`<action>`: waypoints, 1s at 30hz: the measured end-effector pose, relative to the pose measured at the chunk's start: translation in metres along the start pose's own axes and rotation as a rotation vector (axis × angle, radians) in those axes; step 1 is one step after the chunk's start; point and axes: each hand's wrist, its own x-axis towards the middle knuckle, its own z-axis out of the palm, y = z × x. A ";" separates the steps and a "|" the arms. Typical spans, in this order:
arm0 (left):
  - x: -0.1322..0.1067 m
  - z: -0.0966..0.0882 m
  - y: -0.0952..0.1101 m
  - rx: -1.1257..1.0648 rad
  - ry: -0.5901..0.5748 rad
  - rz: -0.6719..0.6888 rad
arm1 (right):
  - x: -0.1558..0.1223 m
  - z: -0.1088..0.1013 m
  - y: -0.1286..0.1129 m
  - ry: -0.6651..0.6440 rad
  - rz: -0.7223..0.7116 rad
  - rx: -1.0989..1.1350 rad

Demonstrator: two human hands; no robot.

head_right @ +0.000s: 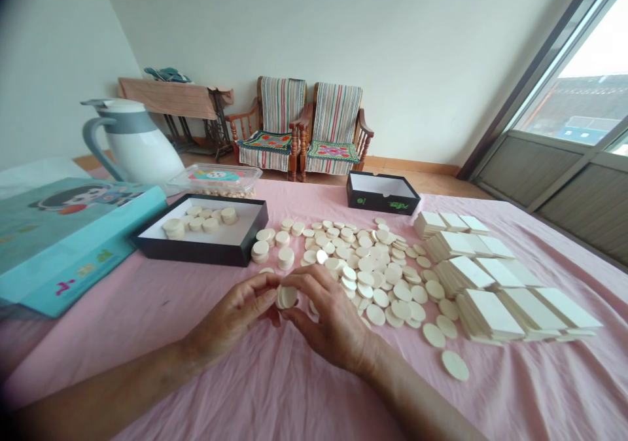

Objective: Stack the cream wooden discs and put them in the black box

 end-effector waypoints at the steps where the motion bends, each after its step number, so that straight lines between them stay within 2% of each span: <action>1: 0.000 -0.001 0.000 0.005 0.002 0.000 | 0.000 0.001 0.000 0.003 -0.005 -0.003; 9: 0.000 -0.003 -0.004 -0.003 -0.055 -0.023 | 0.000 0.003 -0.005 -0.006 -0.005 0.012; 12: -0.002 -0.004 -0.002 0.101 -0.049 0.007 | 0.000 0.002 -0.005 0.001 -0.002 0.008; 14: -0.003 -0.006 0.003 0.239 0.059 0.091 | 0.001 -0.001 -0.002 0.033 0.045 -0.008; 16: -0.004 -0.010 0.008 0.356 0.238 0.206 | 0.001 -0.004 0.004 0.091 0.124 -0.044; 18: -0.003 -0.016 0.014 0.398 0.408 0.305 | 0.002 -0.007 0.010 0.130 0.207 -0.097; 20: -0.001 -0.023 0.017 0.388 0.517 0.375 | 0.003 -0.007 0.014 0.103 0.250 -0.157; 23: 0.003 -0.031 0.018 0.345 0.591 0.412 | 0.008 -0.002 0.014 -0.056 0.211 -0.255; 26: 0.004 -0.034 0.016 0.326 0.606 0.417 | 0.015 0.008 0.009 -0.177 0.156 -0.366; 30: 0.003 -0.033 0.015 0.329 0.584 0.399 | 0.028 0.022 0.005 -0.205 0.166 -0.447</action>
